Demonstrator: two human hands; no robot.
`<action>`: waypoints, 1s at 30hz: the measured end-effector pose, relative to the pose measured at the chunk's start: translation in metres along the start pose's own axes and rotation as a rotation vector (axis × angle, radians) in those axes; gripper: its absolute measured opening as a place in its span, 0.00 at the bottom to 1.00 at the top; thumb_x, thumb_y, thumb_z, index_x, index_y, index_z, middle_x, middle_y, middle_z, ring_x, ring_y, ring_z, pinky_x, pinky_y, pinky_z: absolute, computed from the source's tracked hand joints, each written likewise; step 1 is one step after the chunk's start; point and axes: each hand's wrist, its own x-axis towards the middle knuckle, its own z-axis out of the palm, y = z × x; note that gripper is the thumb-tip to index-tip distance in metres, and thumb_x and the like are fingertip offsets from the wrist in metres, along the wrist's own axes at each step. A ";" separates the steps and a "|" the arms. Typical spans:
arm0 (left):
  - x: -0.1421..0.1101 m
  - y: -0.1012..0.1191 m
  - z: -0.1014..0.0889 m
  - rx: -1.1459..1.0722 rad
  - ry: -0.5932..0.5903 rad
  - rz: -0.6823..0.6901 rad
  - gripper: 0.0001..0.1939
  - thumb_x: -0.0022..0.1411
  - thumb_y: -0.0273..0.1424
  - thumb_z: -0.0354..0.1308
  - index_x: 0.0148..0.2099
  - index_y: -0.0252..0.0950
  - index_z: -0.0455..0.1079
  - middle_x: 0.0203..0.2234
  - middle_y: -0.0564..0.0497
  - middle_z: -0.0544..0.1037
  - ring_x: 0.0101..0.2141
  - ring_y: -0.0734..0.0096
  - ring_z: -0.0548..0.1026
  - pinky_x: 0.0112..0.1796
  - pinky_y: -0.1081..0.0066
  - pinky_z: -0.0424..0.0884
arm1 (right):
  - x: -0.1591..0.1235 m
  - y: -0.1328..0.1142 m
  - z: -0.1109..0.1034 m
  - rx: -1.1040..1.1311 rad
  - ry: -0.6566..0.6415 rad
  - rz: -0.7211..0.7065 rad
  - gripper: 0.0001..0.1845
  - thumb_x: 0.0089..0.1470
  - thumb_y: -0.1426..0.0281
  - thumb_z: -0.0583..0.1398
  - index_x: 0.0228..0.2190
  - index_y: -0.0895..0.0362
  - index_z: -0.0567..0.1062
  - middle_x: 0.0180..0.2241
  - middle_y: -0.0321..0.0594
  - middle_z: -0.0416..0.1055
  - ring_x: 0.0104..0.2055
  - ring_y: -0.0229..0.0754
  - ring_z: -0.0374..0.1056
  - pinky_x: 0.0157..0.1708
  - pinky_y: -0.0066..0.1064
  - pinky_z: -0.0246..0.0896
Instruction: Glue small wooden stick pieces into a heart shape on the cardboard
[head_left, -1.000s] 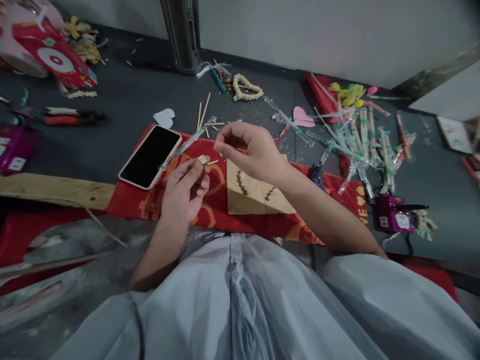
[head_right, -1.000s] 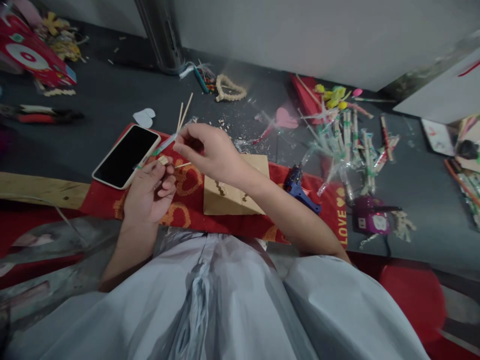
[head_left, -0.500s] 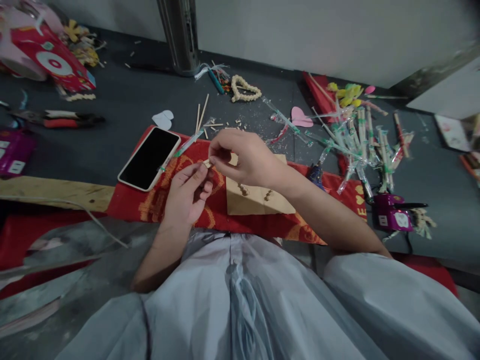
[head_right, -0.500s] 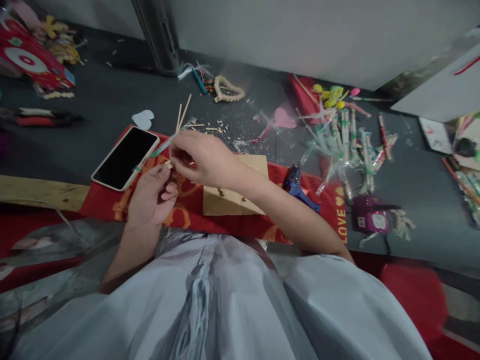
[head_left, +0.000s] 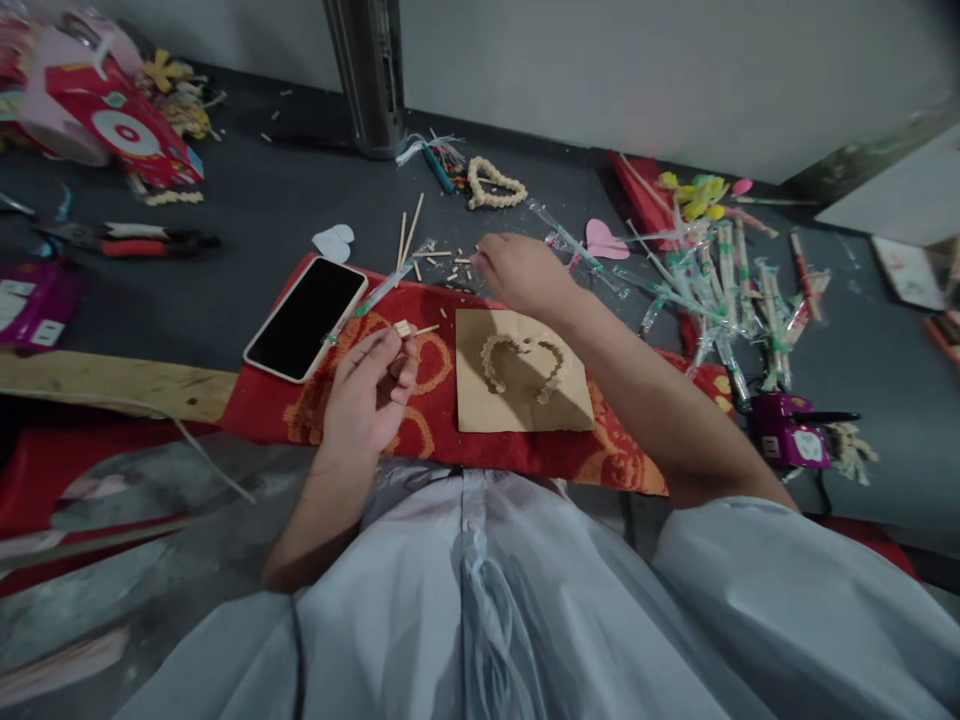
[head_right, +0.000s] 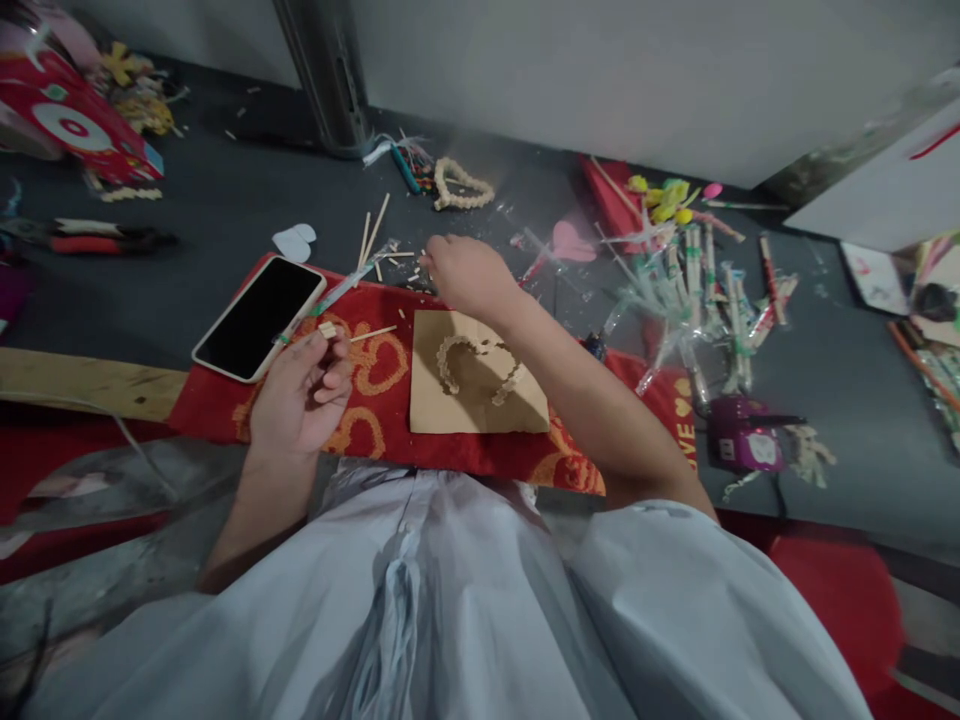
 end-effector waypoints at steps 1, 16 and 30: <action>0.000 0.000 -0.001 -0.001 -0.001 0.000 0.07 0.57 0.27 0.68 0.31 0.32 0.73 0.22 0.56 0.72 0.16 0.89 0.65 0.13 0.89 0.54 | 0.002 0.007 0.002 -0.033 -0.035 0.055 0.22 0.67 0.65 0.45 0.43 0.63 0.75 0.43 0.59 0.78 0.41 0.53 0.71 0.40 0.40 0.60; -0.001 -0.010 -0.003 -0.004 -0.056 -0.005 0.11 0.52 0.28 0.72 0.31 0.32 0.72 0.23 0.55 0.73 0.17 0.88 0.66 0.15 0.89 0.54 | -0.015 0.080 0.008 -0.143 -0.130 0.151 0.20 0.64 0.67 0.51 0.48 0.66 0.75 0.47 0.60 0.78 0.46 0.53 0.71 0.43 0.39 0.59; 0.000 -0.013 0.008 0.021 -0.051 -0.040 0.08 0.51 0.26 0.70 0.29 0.30 0.74 0.22 0.54 0.73 0.16 0.88 0.65 0.13 0.90 0.55 | -0.047 0.110 -0.007 -0.270 -0.237 0.270 0.20 0.61 0.65 0.54 0.44 0.63 0.80 0.46 0.59 0.79 0.45 0.56 0.73 0.40 0.40 0.58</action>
